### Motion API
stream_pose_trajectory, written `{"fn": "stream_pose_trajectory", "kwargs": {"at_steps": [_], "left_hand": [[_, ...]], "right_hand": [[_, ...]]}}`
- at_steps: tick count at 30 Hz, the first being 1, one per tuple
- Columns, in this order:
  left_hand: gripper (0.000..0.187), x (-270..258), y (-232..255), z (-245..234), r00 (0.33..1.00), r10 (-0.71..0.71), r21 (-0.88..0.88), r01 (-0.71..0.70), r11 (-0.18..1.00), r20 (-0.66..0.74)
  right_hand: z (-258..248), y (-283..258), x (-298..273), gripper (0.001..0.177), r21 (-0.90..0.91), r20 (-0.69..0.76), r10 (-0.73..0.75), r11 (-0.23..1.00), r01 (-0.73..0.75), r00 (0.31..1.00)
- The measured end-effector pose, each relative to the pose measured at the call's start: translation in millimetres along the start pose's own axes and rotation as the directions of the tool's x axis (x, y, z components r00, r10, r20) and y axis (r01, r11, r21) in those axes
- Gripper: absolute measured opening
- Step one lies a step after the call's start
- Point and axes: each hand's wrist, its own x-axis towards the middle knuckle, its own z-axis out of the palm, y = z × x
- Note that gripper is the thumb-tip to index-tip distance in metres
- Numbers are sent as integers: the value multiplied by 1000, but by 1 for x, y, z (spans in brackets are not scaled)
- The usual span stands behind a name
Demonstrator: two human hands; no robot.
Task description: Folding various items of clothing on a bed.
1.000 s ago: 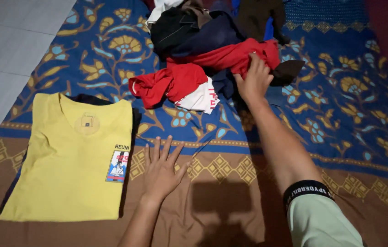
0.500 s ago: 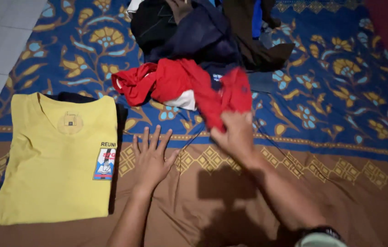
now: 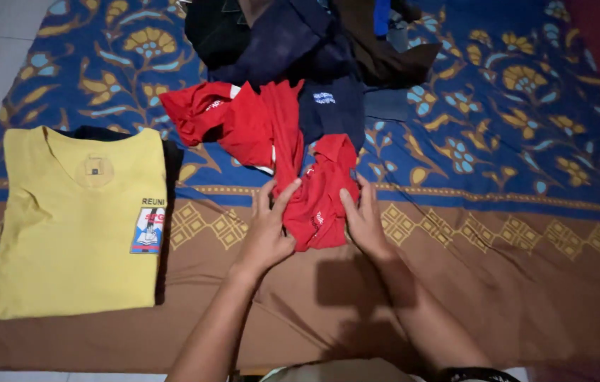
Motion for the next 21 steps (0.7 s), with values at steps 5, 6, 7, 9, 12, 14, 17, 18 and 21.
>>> {"fn": "stream_pose_trajectory", "kwargs": {"at_steps": [5,6,7,9,12,14,17,18,21], "left_hand": [[70,-8,-14,14,999,-10,-81,6,997,-47],[67,-7,-16,14,998,-26,-123,18,992,-57],[67,-8,-18,17,998,-25,-126,18,992,-58],[69,-10,-21,18,999,-25,-160,18,987,-46],[72,-10,-11,13,999,-44,-165,40,985,-20],[73,-9,-9,10,1000,-24,-114,24,993,0],[74,-4,-5,5,999,22,-64,-19,998,49],[74,-4,-3,4,995,45,-70,-39,997,84],[74,-2,17,2,985,-17,-247,60,967,174]], "right_hand": [[3,-13,7,56,641,129,205,729,-239,970],[2,-12,10,60,683,170,248,668,-295,954],[-5,-15,14,60,681,169,248,670,-295,954],[-17,-24,22,53,705,334,335,532,-470,881],[-33,-3,20,39,734,448,280,428,-528,849],[-37,8,12,37,705,452,300,458,-542,840],[-45,8,8,32,701,465,255,479,-528,848],[-48,5,6,29,724,473,200,468,-507,858],[-79,-67,14,40,763,507,215,338,-551,834]]}}
